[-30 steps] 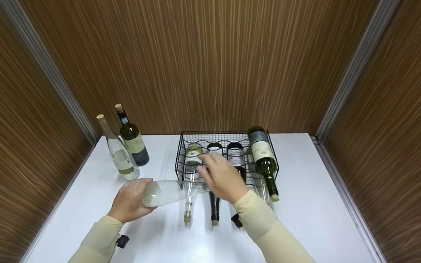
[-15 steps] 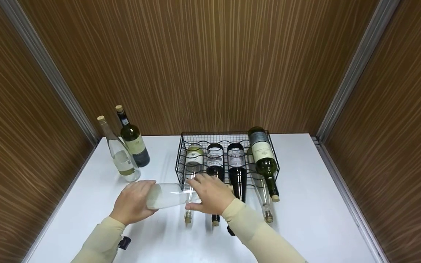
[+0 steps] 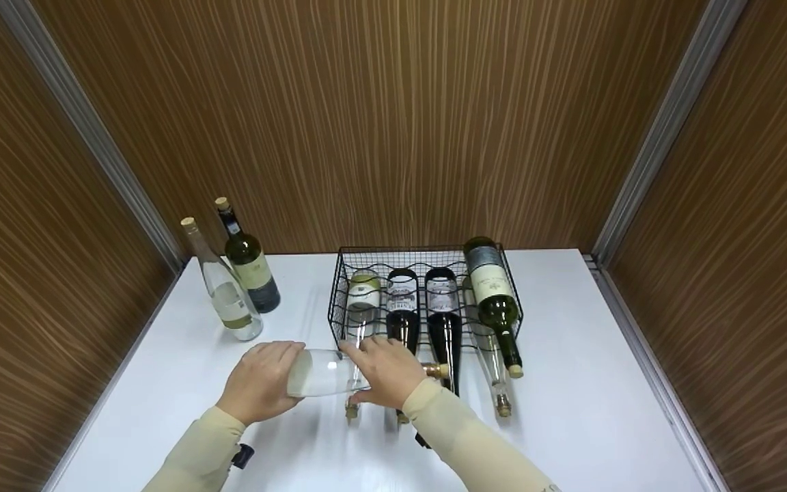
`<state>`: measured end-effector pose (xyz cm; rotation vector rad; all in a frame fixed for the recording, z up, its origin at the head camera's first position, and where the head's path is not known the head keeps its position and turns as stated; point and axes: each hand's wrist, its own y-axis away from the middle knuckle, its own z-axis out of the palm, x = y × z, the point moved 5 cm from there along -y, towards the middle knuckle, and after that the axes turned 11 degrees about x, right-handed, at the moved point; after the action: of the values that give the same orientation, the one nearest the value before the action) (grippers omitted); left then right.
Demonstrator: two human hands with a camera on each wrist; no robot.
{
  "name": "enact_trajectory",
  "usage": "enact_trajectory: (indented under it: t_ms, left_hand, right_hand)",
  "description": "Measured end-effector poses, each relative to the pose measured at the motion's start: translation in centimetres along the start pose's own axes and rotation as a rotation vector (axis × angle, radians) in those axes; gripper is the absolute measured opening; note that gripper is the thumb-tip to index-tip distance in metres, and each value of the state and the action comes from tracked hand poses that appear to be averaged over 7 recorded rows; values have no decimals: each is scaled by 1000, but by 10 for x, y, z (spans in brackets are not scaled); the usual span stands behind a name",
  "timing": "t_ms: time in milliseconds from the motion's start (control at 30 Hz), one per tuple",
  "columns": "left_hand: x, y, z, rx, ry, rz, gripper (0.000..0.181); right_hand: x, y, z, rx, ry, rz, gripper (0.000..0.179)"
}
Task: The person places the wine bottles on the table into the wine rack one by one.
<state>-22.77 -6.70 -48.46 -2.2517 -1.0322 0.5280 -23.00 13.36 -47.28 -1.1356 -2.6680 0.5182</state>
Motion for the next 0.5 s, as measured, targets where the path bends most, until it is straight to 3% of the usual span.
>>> enact_trajectory:
  t_ms: [267,500]
  left_hand:
    - [3,1,5,-46,-3,8,78]
    - [5,2,8,-69,8,4,81]
  right_hand:
    - [-1,6,9,5,38,-5,86]
    - [1,10,13,-17,-7,10,80]
